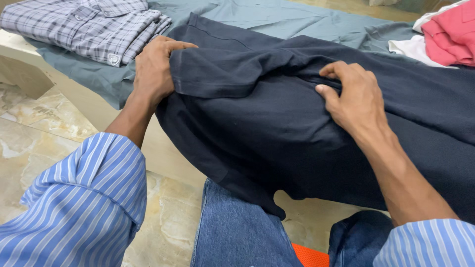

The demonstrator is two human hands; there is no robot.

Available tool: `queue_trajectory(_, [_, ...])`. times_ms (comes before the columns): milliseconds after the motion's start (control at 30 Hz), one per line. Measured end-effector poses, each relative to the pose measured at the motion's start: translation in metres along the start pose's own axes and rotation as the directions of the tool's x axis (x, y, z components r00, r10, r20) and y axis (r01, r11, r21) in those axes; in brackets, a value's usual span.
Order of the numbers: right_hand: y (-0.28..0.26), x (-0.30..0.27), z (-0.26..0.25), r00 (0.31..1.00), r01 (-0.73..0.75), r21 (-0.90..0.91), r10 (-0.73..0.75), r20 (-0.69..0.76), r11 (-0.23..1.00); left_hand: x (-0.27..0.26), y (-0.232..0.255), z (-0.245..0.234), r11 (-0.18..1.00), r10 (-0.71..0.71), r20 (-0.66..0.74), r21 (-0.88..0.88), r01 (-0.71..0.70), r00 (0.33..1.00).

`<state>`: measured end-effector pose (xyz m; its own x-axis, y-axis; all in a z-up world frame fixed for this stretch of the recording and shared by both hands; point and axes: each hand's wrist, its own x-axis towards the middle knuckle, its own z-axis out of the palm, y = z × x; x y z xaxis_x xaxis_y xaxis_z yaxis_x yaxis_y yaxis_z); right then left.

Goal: The person folds a plaid button-up shirt on a low table, then picks up a dark polo shirt and begins folding it. The shirt is folded into a neat rectangle and set aside before the polo is handled.

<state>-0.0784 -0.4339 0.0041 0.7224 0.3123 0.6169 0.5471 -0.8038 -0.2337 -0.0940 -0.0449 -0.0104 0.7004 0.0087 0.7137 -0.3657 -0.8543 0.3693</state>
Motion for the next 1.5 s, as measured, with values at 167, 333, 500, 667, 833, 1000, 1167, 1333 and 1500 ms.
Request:
queue_trajectory(167, [0.031,-0.019,-0.021,0.999,-0.010,-0.121,0.004,-0.046,0.993,0.005,0.005,0.000,0.993,-0.114,-0.038,-0.011,0.114,0.993])
queue_trajectory(333, [0.036,-0.025,-0.027,0.997,0.005,-0.180,-0.019,-0.075,0.984,0.001,0.022,-0.008,0.883,-0.468,-0.127,-0.036,0.468,0.875])
queue_trajectory(500, [0.036,-0.024,-0.026,0.999,-0.047,-0.131,0.047,-0.002,0.990,0.002,0.052,-0.009,0.821,-0.563,0.008,0.114,0.559,0.826])
queue_trajectory(667, [0.043,-0.024,-0.033,1.000,0.009,-0.092,-0.010,-0.013,0.996,0.004,0.073,-0.014,0.773,-0.627,0.078,-0.060,0.631,0.775])
queue_trajectory(833, [0.047,-0.039,-0.052,0.984,0.021,-0.076,-0.034,-0.174,0.997,0.005,0.082,-0.021,0.604,-0.743,0.131,-0.290,0.742,0.656])
queue_trajectory(1000, [0.041,-0.044,-0.057,0.955,-0.051,-0.045,0.035,-0.294,0.998,-0.007,0.084,-0.026,0.492,-0.804,0.135,-0.395,0.776,0.579])
queue_trajectory(1167, [0.050,-0.042,-0.057,0.998,0.030,-0.183,-0.039,-0.045,0.983,-0.017,0.088,-0.033,0.546,-0.785,0.157,-0.283,0.788,0.600])
queue_trajectory(1333, [0.063,-0.051,-0.064,0.998,-0.053,-0.210,0.046,-0.035,0.976,-0.011,0.081,-0.029,0.722,-0.688,0.081,-0.022,0.691,0.722])
queue_trajectory(1500, [0.055,-0.059,-0.064,0.982,-0.182,-0.159,0.171,-0.082,0.970,0.020,0.062,0.003,0.845,-0.487,-0.104,0.196,0.498,0.867])
